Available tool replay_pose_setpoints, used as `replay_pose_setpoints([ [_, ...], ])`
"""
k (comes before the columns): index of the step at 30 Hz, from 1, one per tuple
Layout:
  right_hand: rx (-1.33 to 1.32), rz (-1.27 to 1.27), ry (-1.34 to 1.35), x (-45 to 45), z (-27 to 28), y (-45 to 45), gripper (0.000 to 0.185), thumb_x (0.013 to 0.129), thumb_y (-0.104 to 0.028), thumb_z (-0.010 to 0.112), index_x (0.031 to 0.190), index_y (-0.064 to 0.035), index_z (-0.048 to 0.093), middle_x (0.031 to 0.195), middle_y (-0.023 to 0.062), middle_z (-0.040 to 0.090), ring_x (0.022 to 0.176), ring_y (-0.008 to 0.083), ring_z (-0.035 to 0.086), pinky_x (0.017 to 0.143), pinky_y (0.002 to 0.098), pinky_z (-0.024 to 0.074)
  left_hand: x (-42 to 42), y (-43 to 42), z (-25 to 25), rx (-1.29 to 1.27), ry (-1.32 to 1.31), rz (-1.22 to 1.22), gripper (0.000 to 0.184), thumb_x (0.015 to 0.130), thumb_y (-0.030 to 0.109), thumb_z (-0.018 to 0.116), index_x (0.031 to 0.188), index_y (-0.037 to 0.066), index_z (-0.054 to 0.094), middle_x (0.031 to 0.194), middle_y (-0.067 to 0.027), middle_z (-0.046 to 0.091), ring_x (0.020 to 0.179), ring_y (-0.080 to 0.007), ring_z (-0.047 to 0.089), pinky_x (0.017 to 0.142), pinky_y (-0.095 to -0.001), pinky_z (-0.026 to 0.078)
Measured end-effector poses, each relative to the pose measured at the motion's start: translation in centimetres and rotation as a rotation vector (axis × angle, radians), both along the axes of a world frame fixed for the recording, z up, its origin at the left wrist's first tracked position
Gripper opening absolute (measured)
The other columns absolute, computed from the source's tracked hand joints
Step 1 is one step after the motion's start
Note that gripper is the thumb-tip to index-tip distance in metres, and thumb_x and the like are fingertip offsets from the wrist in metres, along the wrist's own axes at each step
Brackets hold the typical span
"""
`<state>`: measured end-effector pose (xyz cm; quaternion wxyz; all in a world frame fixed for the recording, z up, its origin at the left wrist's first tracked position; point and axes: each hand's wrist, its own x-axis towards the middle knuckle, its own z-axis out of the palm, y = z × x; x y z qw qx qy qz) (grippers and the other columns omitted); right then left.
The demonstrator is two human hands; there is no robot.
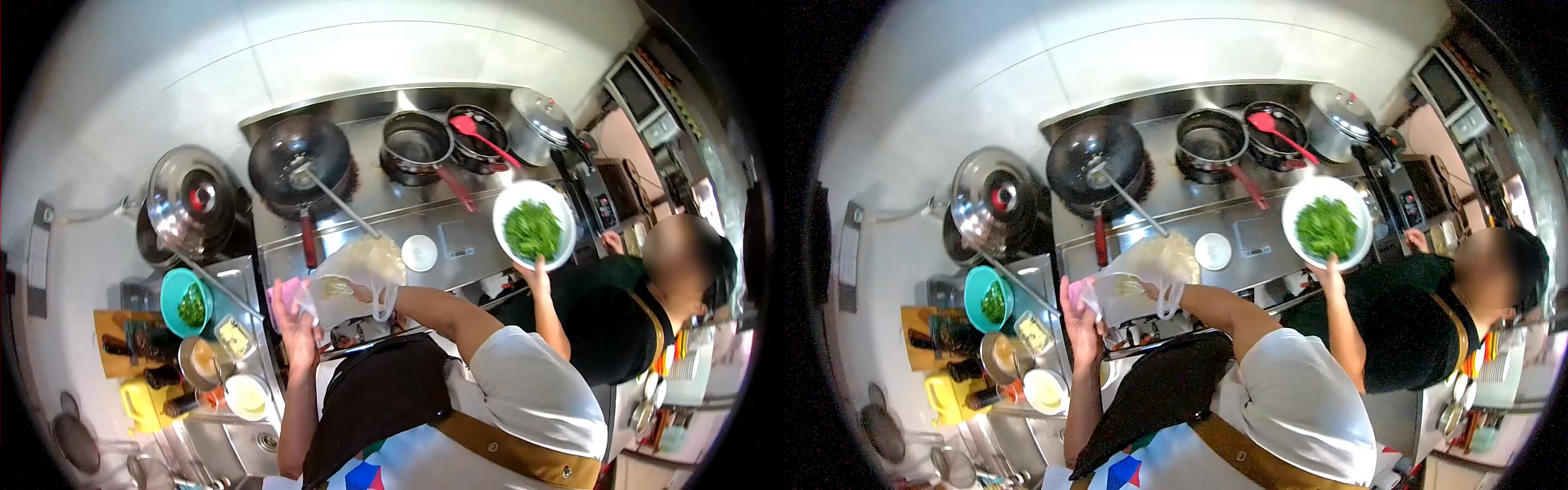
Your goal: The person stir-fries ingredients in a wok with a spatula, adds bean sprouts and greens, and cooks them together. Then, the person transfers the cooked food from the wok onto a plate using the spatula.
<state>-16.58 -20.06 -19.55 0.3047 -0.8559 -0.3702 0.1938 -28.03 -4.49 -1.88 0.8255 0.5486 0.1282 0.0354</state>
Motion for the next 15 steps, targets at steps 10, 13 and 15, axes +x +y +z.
replay_pose_setpoints([
  [10,0.134,-0.151,0.147,3.1,-1.5,-1.9,0.064,0.077,-0.02,0.07,0.138,-0.0097,0.053,0.127,0.0215,0.062,0.114,0.0365,0.062,0.098,0.042,0.049,0.5,1.3,-0.9,0.006,0.027,-0.057,0.079,0.095,0.003,0.053,0.159,0.019,0.01,0.144,-0.0144,0.052,0.054,-0.0077,0.049,0.042,-0.0205,0.04],
  [13,0.169,-0.15,0.149,3.7,-1.4,-1.2,0.063,0.078,-0.02,0.069,0.137,-0.0099,0.053,0.126,0.0213,0.063,0.114,0.0365,0.062,0.098,0.0423,0.0493,0.4,1.2,-1.1,-0.04,0.071,-0.029,0.08,0.093,0.0,0.051,0.159,0.021,0.011,0.145,-0.0148,0.05,0.056,-0.0083,0.051,0.043,-0.0204,0.041],
  [15,0.201,-0.153,0.134,3.8,-1.6,-0.7,0.062,0.078,-0.021,0.069,0.137,-0.01,0.053,0.125,0.0211,0.063,0.113,0.0365,0.062,0.098,0.0425,0.0495,0.1,1.5,-1.8,-0.078,0.077,-0.014,0.084,0.09,-0.002,0.054,0.159,0.018,0.01,0.146,-0.015,0.05,0.062,-0.01,0.054,0.046,-0.021,0.041],
])
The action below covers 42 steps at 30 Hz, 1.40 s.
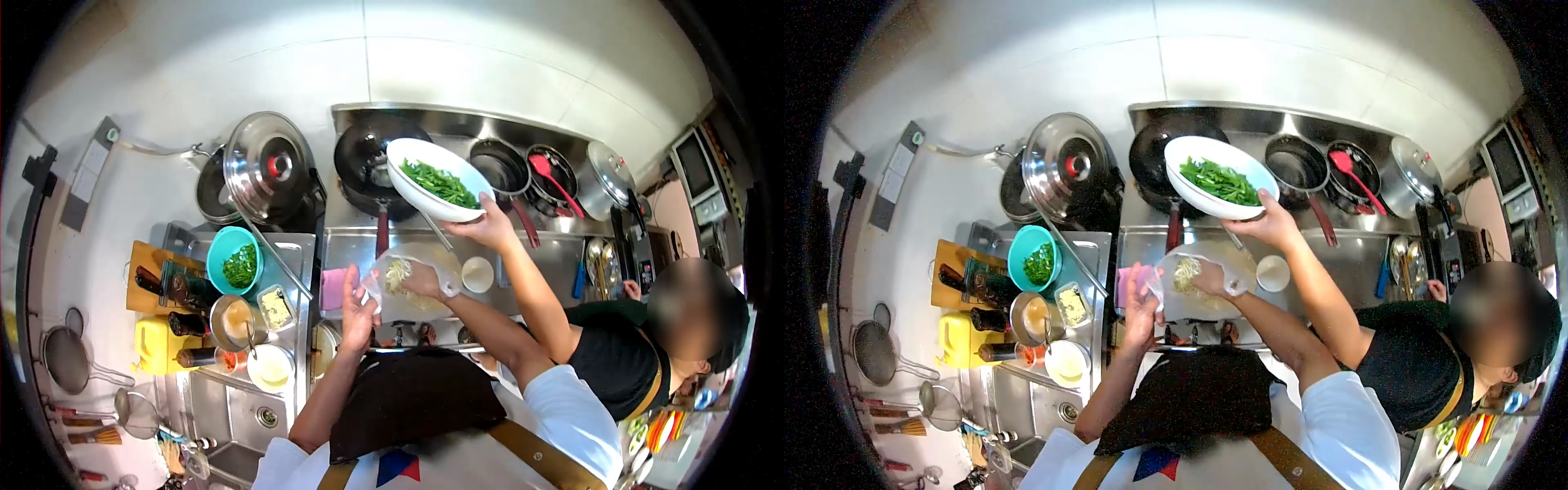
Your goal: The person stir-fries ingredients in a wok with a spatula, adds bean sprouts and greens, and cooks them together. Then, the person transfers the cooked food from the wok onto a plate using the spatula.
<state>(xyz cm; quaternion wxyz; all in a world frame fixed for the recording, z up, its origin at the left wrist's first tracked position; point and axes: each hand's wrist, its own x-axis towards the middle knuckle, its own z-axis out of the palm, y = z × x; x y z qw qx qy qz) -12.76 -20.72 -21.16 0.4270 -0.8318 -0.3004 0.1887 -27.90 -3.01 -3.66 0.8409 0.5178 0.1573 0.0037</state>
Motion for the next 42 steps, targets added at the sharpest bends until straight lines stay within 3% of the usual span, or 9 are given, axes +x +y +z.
replay_pose_setpoints([
  [9,-0.324,-0.069,0.058,1.0,4.8,-0.4,0.067,0.075,-0.028,0.071,0.138,-0.0118,0.053,0.122,0.021,0.066,0.108,0.0385,0.064,0.094,0.0426,0.0509,-0.8,1.4,-0.3,-0.082,-0.053,0.054,0.078,0.092,-0.002,0.049,0.158,0.017,0.011,0.145,-0.0146,0.051,0.062,-0.0102,0.054,0.047,-0.021,0.043],
  [13,-0.323,-0.122,0.072,0.7,6.9,-0.1,0.062,0.074,-0.03,0.072,0.132,-0.0114,0.059,0.117,0.021,0.068,0.104,0.0382,0.066,0.091,0.0413,0.0521,-0.6,1.8,-0.9,-0.069,-0.036,0.062,0.079,0.092,-0.003,0.048,0.158,0.017,0.01,0.146,-0.016,0.05,0.061,-0.0105,0.054,0.048,-0.0218,0.044],
  [17,-0.269,-0.168,-0.013,0.2,4.5,-0.1,0.063,0.071,-0.028,0.075,0.129,-0.0071,0.061,0.12,0.0211,0.067,0.109,0.0371,0.064,0.096,0.0391,0.0501,-0.5,2.0,-1.5,-0.075,-0.029,0.059,0.079,0.092,-0.004,0.047,0.158,0.016,0.009,0.148,-0.0177,0.047,0.061,-0.011,0.054,0.048,-0.0217,0.044],
  [26,-0.287,-0.053,-0.195,0.1,10.5,-0.3,0.059,0.069,-0.02,0.075,0.123,-0.0011,0.059,0.117,0.0248,0.062,0.112,0.0413,0.058,0.099,0.0445,0.0465,0.0,2.2,-1.2,-0.076,-0.048,0.054,0.079,0.092,-0.004,0.045,0.158,0.015,0.006,0.152,-0.0213,0.04,0.07,-0.0133,0.059,0.048,-0.0211,0.045],
  [27,-0.277,-0.057,-0.196,0.1,11.3,-0.2,0.059,0.069,-0.02,0.076,0.122,-0.0008,0.059,0.116,0.0246,0.062,0.112,0.0416,0.058,0.099,0.0447,0.0462,0.1,2.2,-1.2,-0.069,-0.047,0.055,0.079,0.093,-0.003,0.045,0.158,0.016,0.006,0.152,-0.0211,0.039,0.077,-0.0135,0.059,0.05,-0.0215,0.045],
  [33,-0.181,-0.116,-0.288,-0.4,11.4,-0.8,0.063,0.065,-0.019,0.082,0.122,-0.0013,0.06,0.119,0.0234,0.063,0.114,0.0402,0.059,0.099,0.044,0.0462,1.5,1.8,-2.3,-0.094,-0.025,0.193,0.075,0.098,0.012,0.051,0.159,0.024,0.008,0.143,-0.0086,0.05,0.073,-0.0114,0.054,0.05,-0.0218,0.04],
  [35,-0.178,-0.143,-0.231,-0.4,11.4,-1.6,0.067,0.066,-0.017,0.083,0.126,0.0002,0.058,0.122,0.0217,0.063,0.116,0.0364,0.059,0.102,0.0406,0.0451,1.6,1.9,-4.0,-0.072,-0.064,0.211,0.077,0.096,0.011,0.052,0.158,0.022,0.008,0.143,-0.0074,0.05,0.078,-0.0118,0.054,0.05,-0.0218,0.042],
  [39,-0.15,-0.223,0.108,-0.8,14.5,-2.2,0.076,0.067,-0.013,0.083,0.134,0.0029,0.053,0.126,0.0193,0.063,0.119,0.0285,0.059,0.105,0.035,0.0435,1.8,1.7,-3.6,-0.098,-0.002,0.206,0.078,0.094,0.006,0.05,0.158,0.019,0.008,0.142,-0.0103,0.051,0.063,-0.0138,0.052,0.048,-0.0244,0.043],
  [42,-0.164,-0.283,0.179,-1.4,18.0,-2.0,0.083,0.066,-0.01,0.083,0.14,0.0049,0.047,0.129,0.0196,0.062,0.121,0.0252,0.057,0.106,0.0332,0.0426,2.1,1.7,-3.0,-0.122,0.02,0.201,0.079,0.093,0.003,0.05,0.158,0.018,0.008,0.144,-0.0118,0.05,0.061,-0.0143,0.051,0.047,-0.0252,0.042],
])
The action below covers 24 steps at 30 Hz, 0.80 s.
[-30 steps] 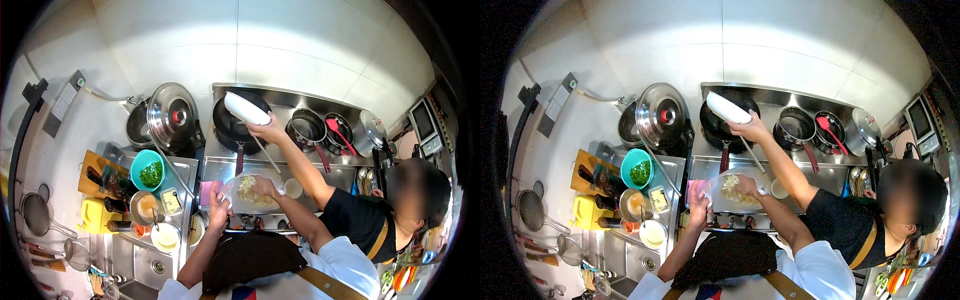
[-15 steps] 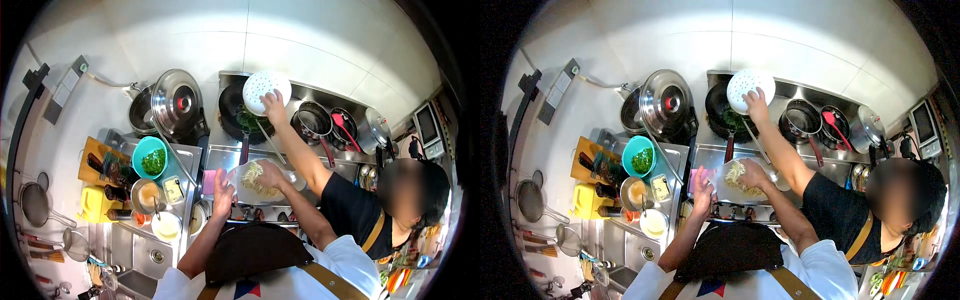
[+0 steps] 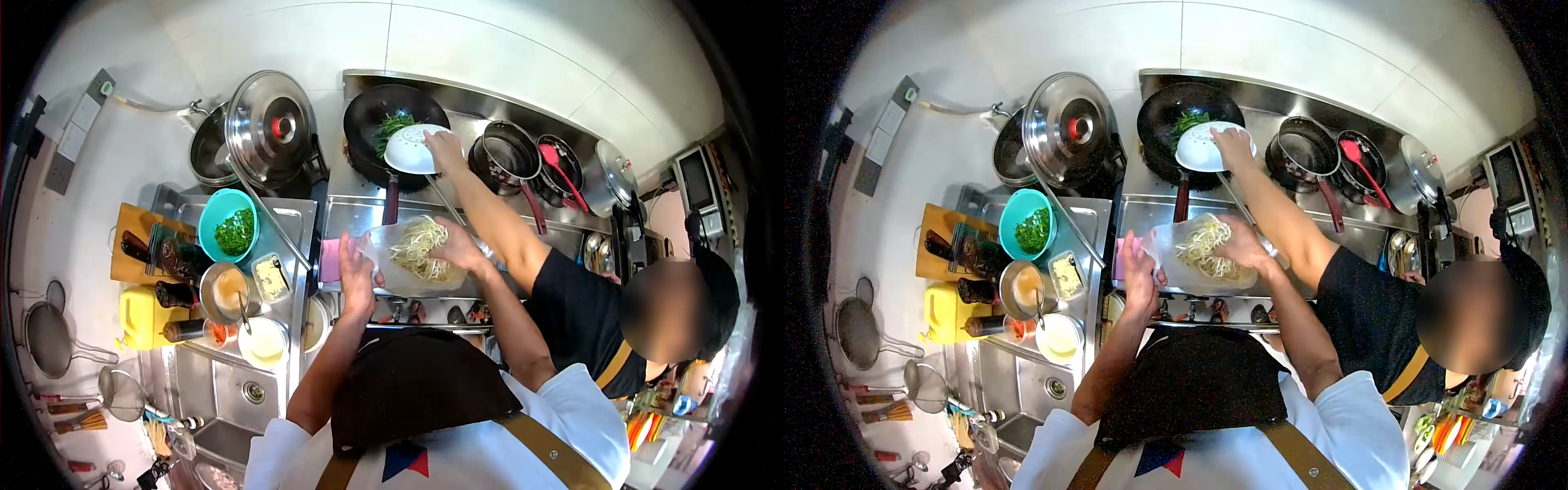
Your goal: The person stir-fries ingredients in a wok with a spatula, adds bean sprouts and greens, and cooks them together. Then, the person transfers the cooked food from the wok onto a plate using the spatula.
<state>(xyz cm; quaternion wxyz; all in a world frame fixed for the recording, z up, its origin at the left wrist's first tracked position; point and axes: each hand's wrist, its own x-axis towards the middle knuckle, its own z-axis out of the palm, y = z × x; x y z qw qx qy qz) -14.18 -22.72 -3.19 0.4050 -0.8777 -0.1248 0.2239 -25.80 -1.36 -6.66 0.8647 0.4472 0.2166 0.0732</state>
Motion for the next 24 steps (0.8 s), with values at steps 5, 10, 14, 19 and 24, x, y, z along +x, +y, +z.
replay_pose_setpoints([
  [5,0.091,-0.029,0.172,-0.7,2.0,-0.7,0.088,0.068,-0.007,0.08,0.145,0.0088,0.04,0.117,0.0166,0.066,0.106,0.0225,0.063,0.097,0.0316,0.0475,0.1,0.2,-0.2,-0.032,0.021,0.012,0.082,0.09,-0.006,0.047,0.158,0.016,0.007,0.152,-0.0127,0.044,0.061,-0.0143,0.05,0.047,-0.0248,0.041],
  [10,0.375,-0.027,0.216,-0.1,3.2,0.0,0.08,0.069,-0.001,0.076,0.141,0.0084,0.043,0.103,0.0093,0.069,0.087,0.0138,0.064,0.082,0.0276,0.0522,-0.2,0.3,-1.5,-0.017,0.054,0.037,0.079,0.092,-0.001,0.048,0.158,0.018,0.01,0.146,-0.0115,0.048,0.061,-0.0139,0.051,0.047,-0.0252,0.041],
  [14,0.661,-0.166,0.415,1.0,7.6,2.4,0.056,0.07,0.006,0.072,0.125,0.0028,0.059,0.099,0.0061,0.07,0.082,0.0134,0.066,0.075,0.0282,0.054,-0.5,-0.1,-1.7,-0.041,0.071,0.065,0.082,0.089,-0.006,0.046,0.158,0.017,0.008,0.153,-0.0138,0.041,0.064,-0.0145,0.052,0.047,-0.0248,0.041],
  [19,0.725,-0.154,0.253,6.2,11.0,5.3,0.051,0.072,-0.001,0.072,0.122,0.0009,0.061,0.104,0.0116,0.07,0.092,0.0201,0.067,0.084,0.0354,0.0543,-1.2,-0.6,-1.5,-0.072,0.053,0.034,0.081,0.091,-0.005,0.047,0.158,0.017,0.008,0.153,-0.0135,0.041,0.066,-0.0136,0.054,0.047,-0.0243,0.042],
  [24,0.474,-0.273,-0.002,16.7,13.4,9.2,0.051,0.076,-0.006,0.076,0.123,0.0032,0.059,0.108,0.0161,0.069,0.097,0.026,0.067,0.086,0.0402,0.0547,-2.2,-1.3,0.4,-0.094,0.054,0.012,0.08,0.092,-0.005,0.048,0.158,0.02,0.011,0.151,-0.0109,0.043,0.063,-0.0115,0.054,0.047,-0.0228,0.043],
])
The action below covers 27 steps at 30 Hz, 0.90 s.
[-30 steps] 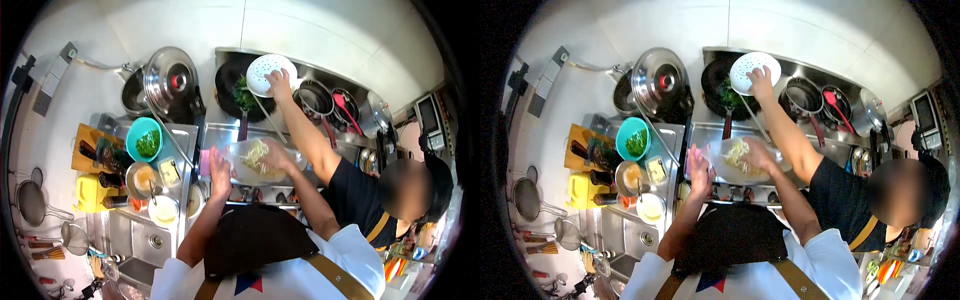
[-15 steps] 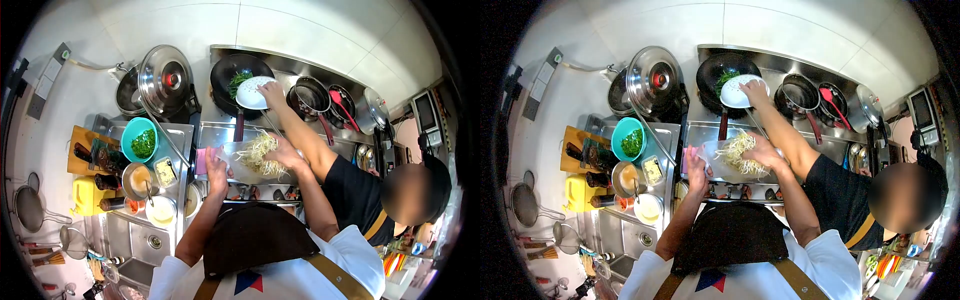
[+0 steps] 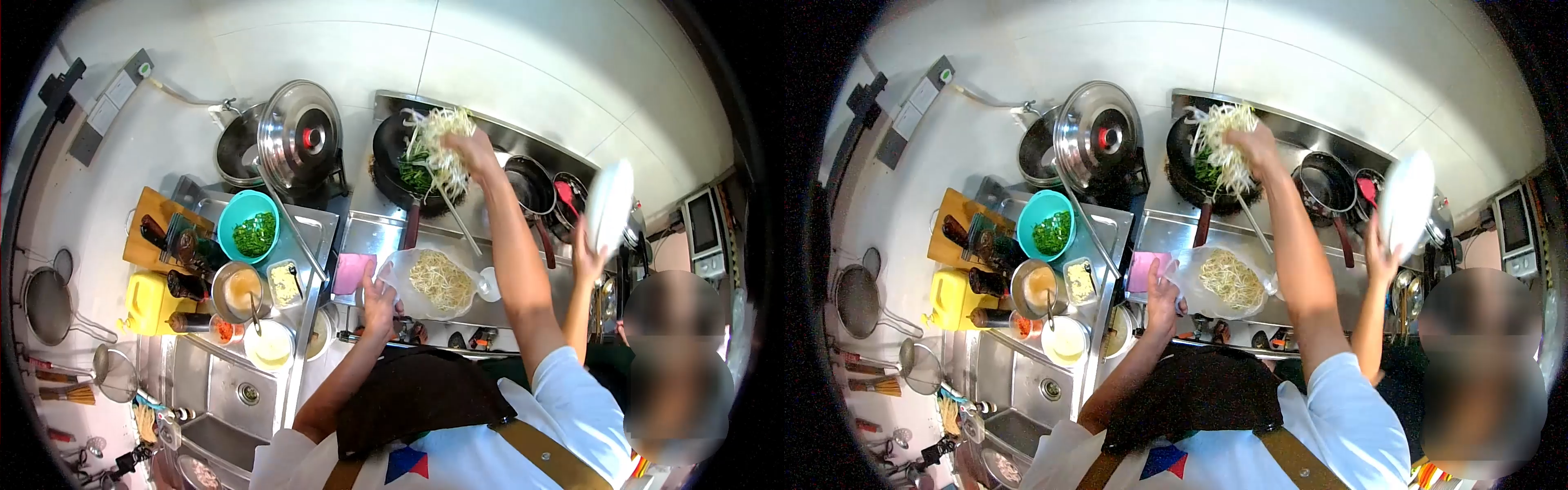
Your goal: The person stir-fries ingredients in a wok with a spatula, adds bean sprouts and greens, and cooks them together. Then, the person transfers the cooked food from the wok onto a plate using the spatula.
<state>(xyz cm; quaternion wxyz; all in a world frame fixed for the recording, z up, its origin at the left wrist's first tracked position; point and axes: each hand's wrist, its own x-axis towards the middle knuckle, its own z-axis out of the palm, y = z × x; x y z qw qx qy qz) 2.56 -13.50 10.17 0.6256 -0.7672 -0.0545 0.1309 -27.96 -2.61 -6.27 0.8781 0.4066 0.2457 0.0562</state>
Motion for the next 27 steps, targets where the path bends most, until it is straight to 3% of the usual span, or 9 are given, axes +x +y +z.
replay_pose_setpoints([
  [5,-0.373,0.087,-0.02,10.8,-7.3,0.2,0.088,0.082,-0.016,0.077,0.154,-0.0027,0.027,0.117,0.0178,0.068,0.101,0.0307,0.067,0.088,0.0399,0.0543,-0.7,-0.6,0.9,0.062,-0.003,-0.031,0.079,0.091,-0.003,0.047,0.158,0.019,0.012,0.155,-0.0141,0.038,0.068,-0.013,0.055,0.048,-0.0234,0.044],
  [7,-0.499,0.061,-0.034,10.3,-6.9,-0.8,0.08,0.085,-0.02,0.075,0.153,-0.0069,0.035,0.117,0.0141,0.068,0.093,0.0265,0.067,0.078,0.0369,0.0543,-0.4,-0.7,1.2,0.078,-0.018,-0.036,0.079,0.09,-0.004,0.046,0.158,0.019,0.011,0.155,-0.0148,0.038,0.069,-0.0123,0.056,0.048,-0.0224,0.044],
  [10,-0.238,-0.055,-0.095,7.7,-6.9,-3.2,0.056,0.086,-0.018,0.071,0.138,-0.0033,0.056,0.11,0.0133,0.07,0.083,0.0205,0.065,0.072,0.0347,0.0526,-0.4,-1.2,1.8,0.056,-0.036,-0.016,0.08,0.091,-0.01,0.043,0.158,0.019,0.01,0.153,-0.0144,0.041,0.064,-0.0084,0.054,0.045,-0.0192,0.042],
  [14,-0.034,0.283,-0.133,-4.4,-7.9,-6.9,0.013,0.087,-0.01,0.061,0.087,-0.0032,0.072,0.074,0.0042,0.069,0.061,0.0111,0.062,0.055,0.0278,0.0504,0.5,-1.3,2.9,0.096,-0.062,-0.035,0.08,0.091,-0.01,0.043,0.158,0.017,0.008,0.153,-0.0156,0.041,0.062,-0.0083,0.053,0.044,-0.0189,0.041],
  [17,-0.447,0.655,0.026,-14.7,-12.2,-6.8,0.017,0.083,-0.014,0.061,0.088,-0.0042,0.073,0.073,0.0106,0.07,0.076,0.0193,0.071,0.07,0.0377,0.0572,0.4,-1.6,3.3,0.11,-0.089,-0.092,0.077,0.095,-0.005,0.045,0.159,0.019,0.009,0.15,-0.0155,0.044,0.058,-0.0084,0.051,0.044,-0.0206,0.041],
  [19,-0.782,0.799,0.03,-16.3,-21.0,-6.4,0.036,0.078,-0.02,0.072,0.111,-0.0068,0.071,0.101,0.0203,0.071,0.099,0.03,0.069,0.086,0.0426,0.0551,0.2,-2.3,5.3,0.069,-0.113,-0.129,0.077,0.095,-0.006,0.045,0.159,0.02,0.01,0.146,-0.0148,0.05,0.055,-0.007,0.048,0.044,-0.0211,0.039],
  [22,-1.073,0.602,-0.582,-19.4,-26.2,-8.0,0.064,0.075,-0.023,0.073,0.135,-0.0074,0.056,0.131,0.0248,0.059,0.115,0.0361,0.061,0.101,0.0432,0.0484,-0.3,-2.9,6.4,0.119,-0.067,-0.27,0.079,0.094,-0.008,0.042,0.159,0.022,0.007,0.146,-0.0152,0.05,0.053,-0.0061,0.046,0.04,-0.0202,0.035],
  [23,-1.105,0.852,-0.304,-19.3,-26.2,-8.3,0.087,0.073,-0.018,0.076,0.149,-0.0044,0.035,0.149,0.0242,0.042,0.132,0.0363,0.049,0.111,0.0418,0.0408,-0.4,-3.0,6.7,0.101,-0.083,-0.289,0.08,0.093,-0.008,0.042,0.159,0.023,0.008,0.147,-0.0151,0.05,0.052,-0.0056,0.045,0.04,-0.0203,0.034],
  [27,-0.568,0.744,-0.468,-18.2,-33.1,-10.5,0.079,0.073,-0.007,0.074,0.145,-0.0003,0.04,0.141,0.0233,0.051,0.131,0.0366,0.051,0.111,0.0417,0.0414,-0.3,-3.7,5.9,0.118,-0.075,-0.254,0.082,0.092,-0.008,0.044,0.159,0.022,0.009,0.149,-0.0156,0.047,0.05,-0.0062,0.045,0.04,-0.0202,0.034],
])
